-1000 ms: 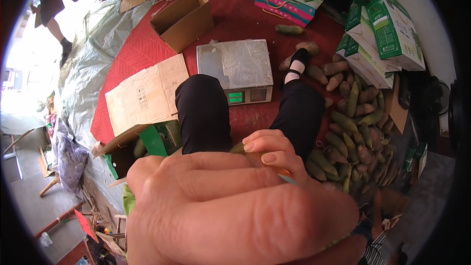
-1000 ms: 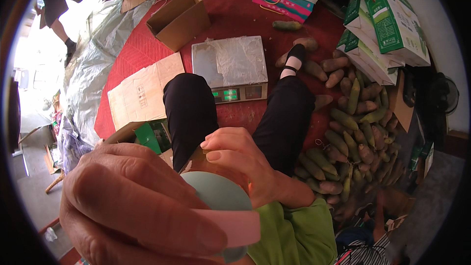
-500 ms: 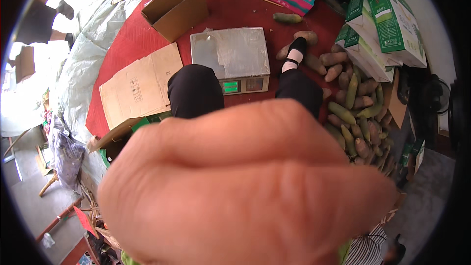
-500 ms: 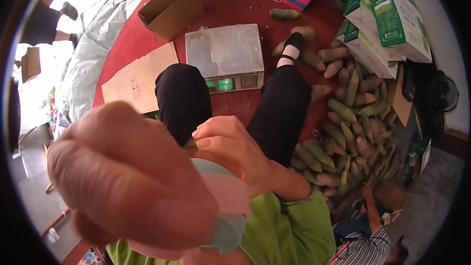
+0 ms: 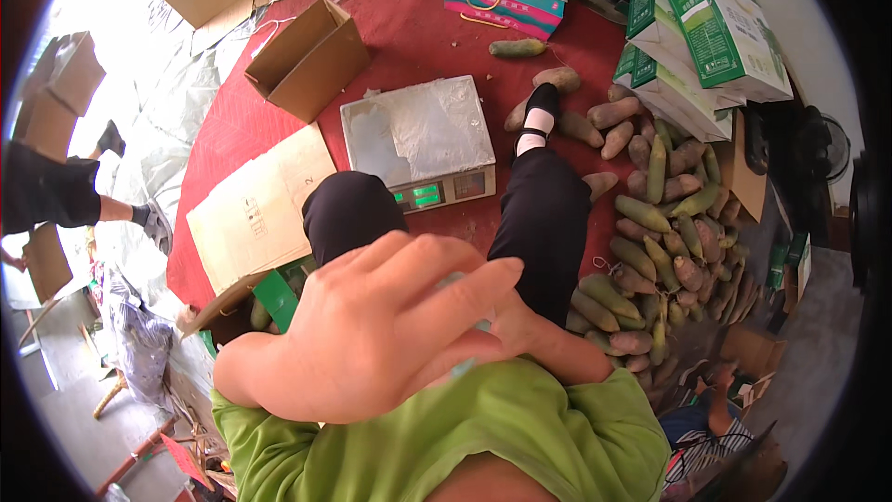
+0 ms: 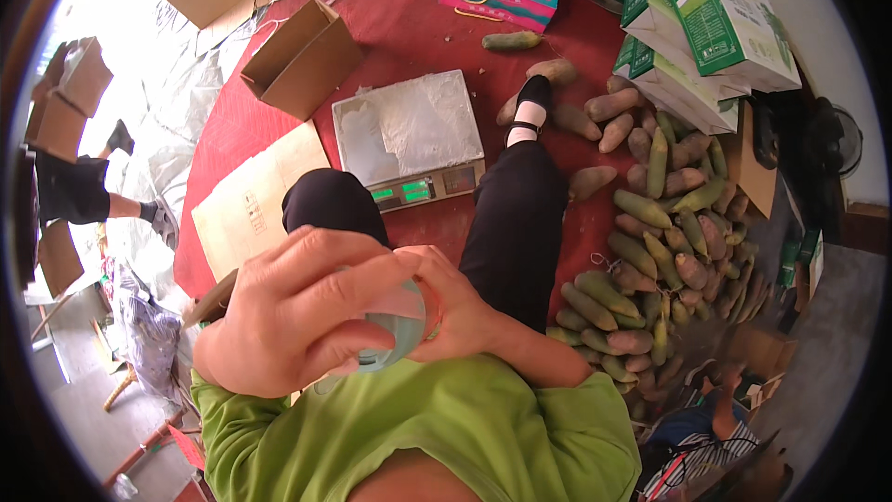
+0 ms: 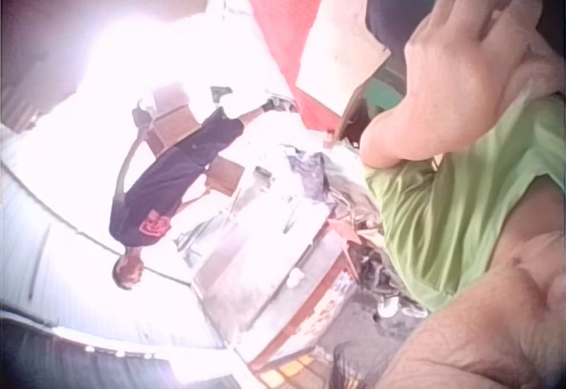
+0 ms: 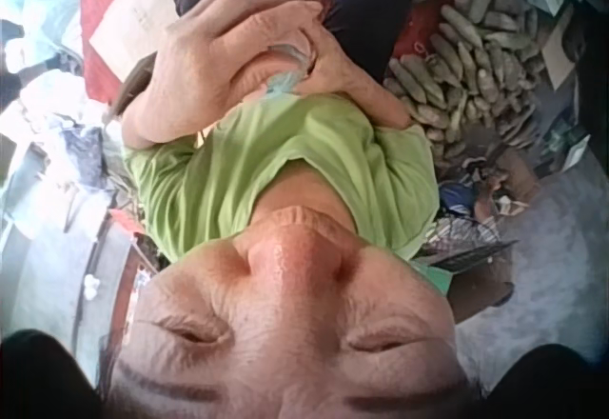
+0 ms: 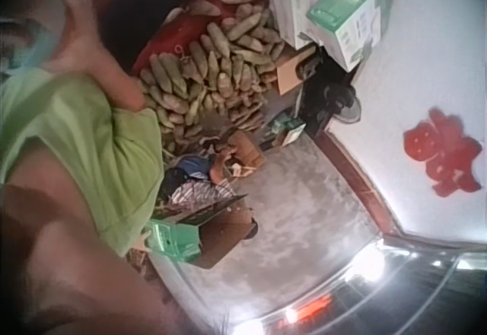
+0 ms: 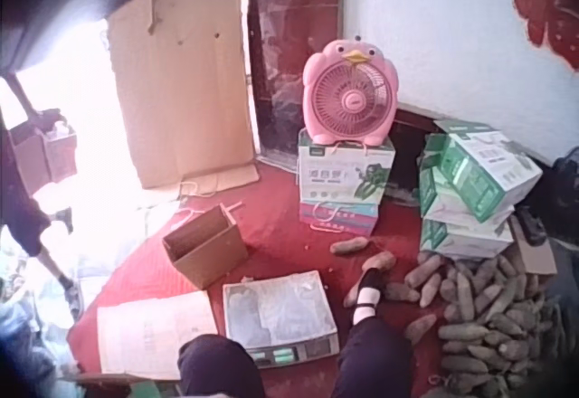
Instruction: The recorder is weighing and sorting long green vegetables into cardboard boxes.
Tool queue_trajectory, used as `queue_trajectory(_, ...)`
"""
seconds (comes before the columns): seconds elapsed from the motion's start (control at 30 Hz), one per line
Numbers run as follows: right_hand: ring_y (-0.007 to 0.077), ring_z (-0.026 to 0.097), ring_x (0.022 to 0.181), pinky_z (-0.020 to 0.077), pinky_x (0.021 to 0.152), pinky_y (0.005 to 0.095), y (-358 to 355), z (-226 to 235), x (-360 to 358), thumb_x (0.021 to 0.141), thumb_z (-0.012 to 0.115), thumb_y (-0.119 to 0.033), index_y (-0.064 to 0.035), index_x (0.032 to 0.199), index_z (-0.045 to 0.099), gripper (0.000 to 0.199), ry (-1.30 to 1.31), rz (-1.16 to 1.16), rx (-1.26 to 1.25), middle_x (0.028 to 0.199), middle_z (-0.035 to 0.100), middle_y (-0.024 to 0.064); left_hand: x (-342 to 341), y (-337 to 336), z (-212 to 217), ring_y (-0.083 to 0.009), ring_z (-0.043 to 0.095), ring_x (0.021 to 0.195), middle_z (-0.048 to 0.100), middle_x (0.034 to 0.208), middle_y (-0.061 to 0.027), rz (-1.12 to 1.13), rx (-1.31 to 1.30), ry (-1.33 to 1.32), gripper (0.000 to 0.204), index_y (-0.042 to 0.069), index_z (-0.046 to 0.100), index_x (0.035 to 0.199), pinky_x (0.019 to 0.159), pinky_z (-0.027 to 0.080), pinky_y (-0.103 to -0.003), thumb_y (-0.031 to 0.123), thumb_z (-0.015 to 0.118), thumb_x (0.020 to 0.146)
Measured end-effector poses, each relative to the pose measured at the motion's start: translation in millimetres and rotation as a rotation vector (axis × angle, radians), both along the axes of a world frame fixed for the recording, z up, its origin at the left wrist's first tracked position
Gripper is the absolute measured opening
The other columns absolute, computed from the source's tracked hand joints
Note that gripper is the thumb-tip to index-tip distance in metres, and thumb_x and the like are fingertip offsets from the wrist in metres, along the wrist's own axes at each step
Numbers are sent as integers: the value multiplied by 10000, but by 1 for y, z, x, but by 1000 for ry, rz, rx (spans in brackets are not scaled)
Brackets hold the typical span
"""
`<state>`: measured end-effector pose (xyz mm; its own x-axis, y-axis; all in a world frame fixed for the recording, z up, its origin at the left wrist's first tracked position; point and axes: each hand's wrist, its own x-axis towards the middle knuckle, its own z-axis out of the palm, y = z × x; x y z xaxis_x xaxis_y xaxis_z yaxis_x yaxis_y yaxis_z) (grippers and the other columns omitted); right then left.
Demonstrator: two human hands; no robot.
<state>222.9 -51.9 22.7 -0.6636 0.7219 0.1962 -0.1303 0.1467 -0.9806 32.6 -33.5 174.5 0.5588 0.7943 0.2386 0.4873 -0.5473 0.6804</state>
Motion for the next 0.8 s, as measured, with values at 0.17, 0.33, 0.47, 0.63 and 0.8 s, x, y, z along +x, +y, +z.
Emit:
queue_trajectory(0.17, 288, 439, 1219, 350, 1036, 411, -20, -55, -14, 580, 870, -208, -62, 1348, 399, 913, -178, 122, -102, 1285, 459, 116, 11, -8, -20, -212, 621, 797, 599, 967, -72, 132, 368, 269, 467, 89, 660, 1092, 527, 510, -287, 189, 688, 637)
queue_trajectory(0.33, 305, 434, 1216, 347, 1039, 424, -1, -49, -17, 600, 862, -191, -57, 1362, 384, 910, -101, 63, -333, 1300, 455, 124, 7, 1, -34, -198, 614, 728, 572, 930, -64, 200, 506, 336, 468, 119, 676, 1074, 504, 500, -279, 164, 633, 610)
queue_trajectory(0.47, 309, 429, 1217, 347, 1035, 428, 33, -17, -22, 608, 854, -173, -63, 1364, 384, 897, -34, 27, -191, 1299, 454, 130, -16, 19, -28, -180, 582, 653, 548, 786, -28, 204, 454, 291, 410, 95, 685, 1091, 466, 453, -293, 162, 677, 686)
queue_trajectory(0.63, 326, 414, 1233, 336, 1040, 444, 66, 0, -36, 615, 859, -202, -67, 1395, 358, 937, -135, -65, 56, 1339, 434, 150, -52, 50, -16, -181, 514, 488, 492, 603, -49, 254, 72, 53, 321, 31, 704, 999, 455, 388, -307, 124, 720, 692)
queue_trajectory(0.8, 326, 398, 1268, 361, 1024, 439, 86, 2, -46, 671, 839, -216, -68, 1437, 336, 928, -225, -157, 97, 1403, 406, 167, -81, 81, 0, -232, 562, 537, 560, 691, -89, 376, 94, 125, 324, 34, 691, 1042, 496, 450, -339, 88, 672, 723)
